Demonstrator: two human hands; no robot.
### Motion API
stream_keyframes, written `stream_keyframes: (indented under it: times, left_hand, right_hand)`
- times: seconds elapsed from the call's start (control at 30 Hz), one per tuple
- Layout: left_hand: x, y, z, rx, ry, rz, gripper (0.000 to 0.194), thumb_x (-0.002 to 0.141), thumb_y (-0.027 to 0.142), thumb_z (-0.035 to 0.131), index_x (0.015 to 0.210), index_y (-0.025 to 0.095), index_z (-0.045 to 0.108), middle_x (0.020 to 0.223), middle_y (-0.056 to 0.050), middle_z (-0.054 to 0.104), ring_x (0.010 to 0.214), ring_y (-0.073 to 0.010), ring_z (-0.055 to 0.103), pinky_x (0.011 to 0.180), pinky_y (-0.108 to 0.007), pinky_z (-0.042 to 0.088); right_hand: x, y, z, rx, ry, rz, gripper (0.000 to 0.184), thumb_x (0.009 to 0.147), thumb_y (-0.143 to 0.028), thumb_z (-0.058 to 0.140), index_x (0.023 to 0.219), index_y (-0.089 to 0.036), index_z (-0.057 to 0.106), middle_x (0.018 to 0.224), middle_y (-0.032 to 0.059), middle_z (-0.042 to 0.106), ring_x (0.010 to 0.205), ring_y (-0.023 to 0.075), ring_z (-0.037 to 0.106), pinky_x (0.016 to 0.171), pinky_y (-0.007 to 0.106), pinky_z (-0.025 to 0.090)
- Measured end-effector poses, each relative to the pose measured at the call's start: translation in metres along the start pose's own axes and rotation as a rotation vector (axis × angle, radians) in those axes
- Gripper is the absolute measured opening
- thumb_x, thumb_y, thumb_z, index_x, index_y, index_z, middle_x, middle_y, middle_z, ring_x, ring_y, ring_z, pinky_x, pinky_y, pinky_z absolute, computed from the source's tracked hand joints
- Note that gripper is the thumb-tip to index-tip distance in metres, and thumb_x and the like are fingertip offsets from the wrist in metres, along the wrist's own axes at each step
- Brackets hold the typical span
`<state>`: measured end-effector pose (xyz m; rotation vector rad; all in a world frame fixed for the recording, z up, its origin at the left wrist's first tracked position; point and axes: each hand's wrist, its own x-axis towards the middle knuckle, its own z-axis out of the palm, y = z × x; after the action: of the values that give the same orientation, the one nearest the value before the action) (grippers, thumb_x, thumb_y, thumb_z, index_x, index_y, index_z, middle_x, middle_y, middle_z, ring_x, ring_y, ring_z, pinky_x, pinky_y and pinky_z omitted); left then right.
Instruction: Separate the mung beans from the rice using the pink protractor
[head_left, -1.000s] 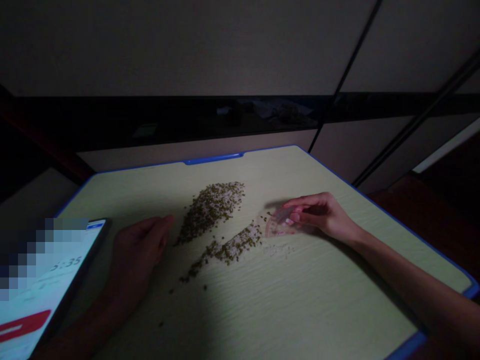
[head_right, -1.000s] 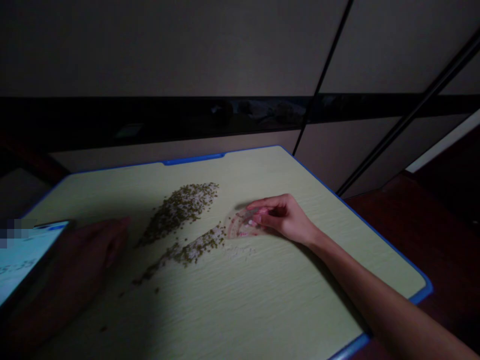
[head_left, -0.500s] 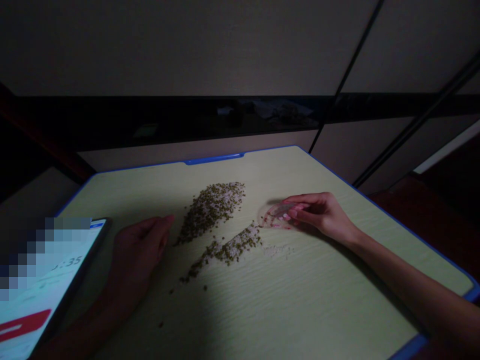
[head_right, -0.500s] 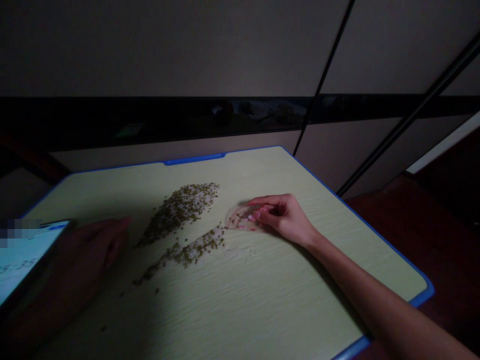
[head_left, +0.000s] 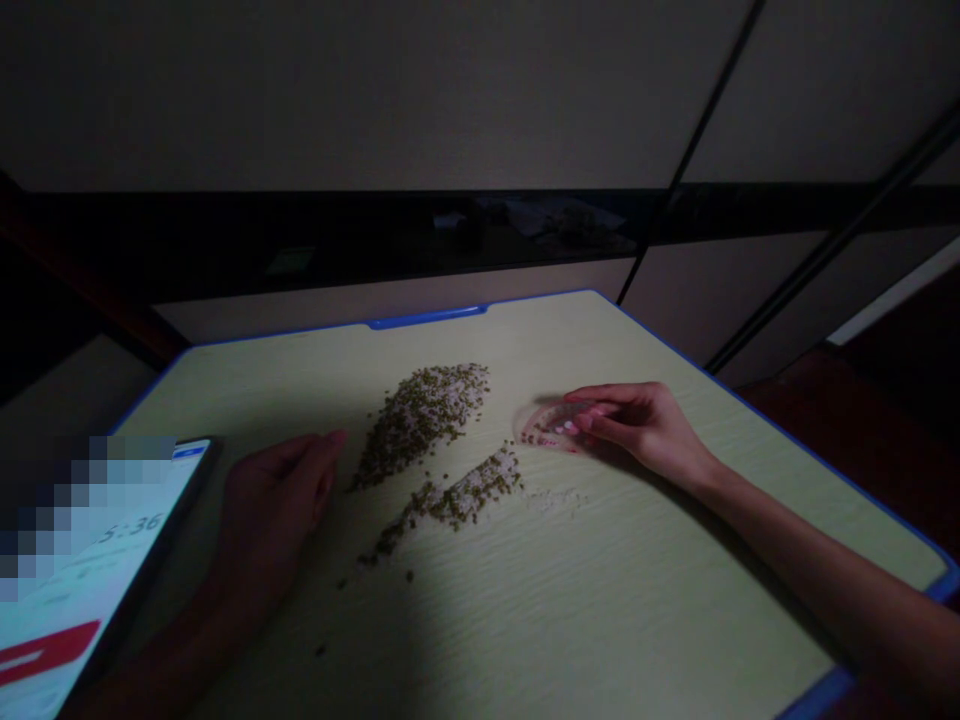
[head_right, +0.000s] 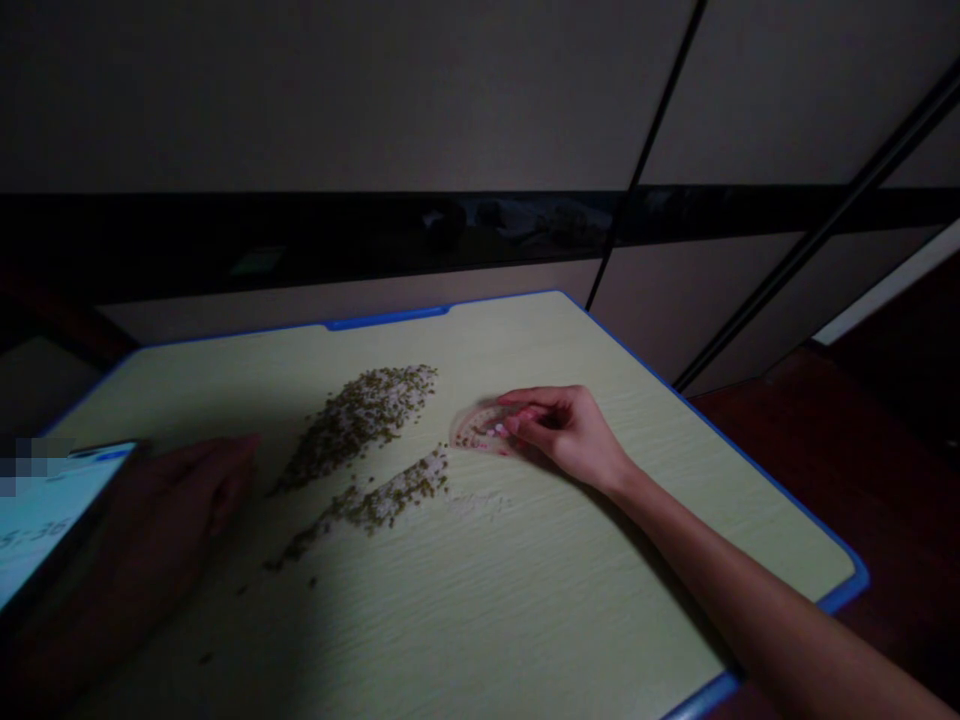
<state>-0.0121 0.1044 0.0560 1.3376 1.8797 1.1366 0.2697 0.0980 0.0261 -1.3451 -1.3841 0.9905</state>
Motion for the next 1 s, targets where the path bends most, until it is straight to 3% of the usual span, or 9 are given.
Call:
stream_keyframes:
  times: [0.17,0.33,1.0]
  left_hand:
    - [0.0,-0.002,0.001,-0.006,-0.006,0.019,0.037,0.062,0.04,0.05,0.035,0.021,0.036,0.029,0.007,0.03,0.031,-0.0074,0.027,0.037,-0.022,0.02]
    - [0.001,-0.001,0.001,-0.001,-0.009,0.027,0.035,0.064,0.037,0.049,0.035,0.021,0.036,0.029,0.007,0.03,0.031,-0.0074,0.027,0.038,-0.022,0.021]
    - [0.005,-0.011,0.0,-0.023,-0.016,0.039,0.037,0.059,0.045,0.05,0.035,0.02,0.037,0.029,0.007,0.031,0.032,-0.0064,0.028,0.036,-0.021,0.021]
  right_hand:
    - [0.0,0.0,0.003,-0.007,-0.052,-0.008,0.03,0.067,-0.024,0.067,0.095,-0.014,0.071,0.066,0.0055,0.07,0.05,0.0121,0.057,0.046,0.025,0.044]
    - [0.002,0.003,0.004,0.028,0.025,0.011,0.029,0.065,-0.023,0.067,0.093,-0.014,0.071,0.064,0.0049,0.069,0.052,0.0124,0.058,0.05,0.026,0.047]
    - [0.005,-0.001,0.016,-0.164,-0.004,-0.187,0.029,0.071,-0.025,0.061,0.095,-0.01,0.071,0.066,0.0054,0.069,0.057,0.0126,0.056,0.055,0.027,0.046]
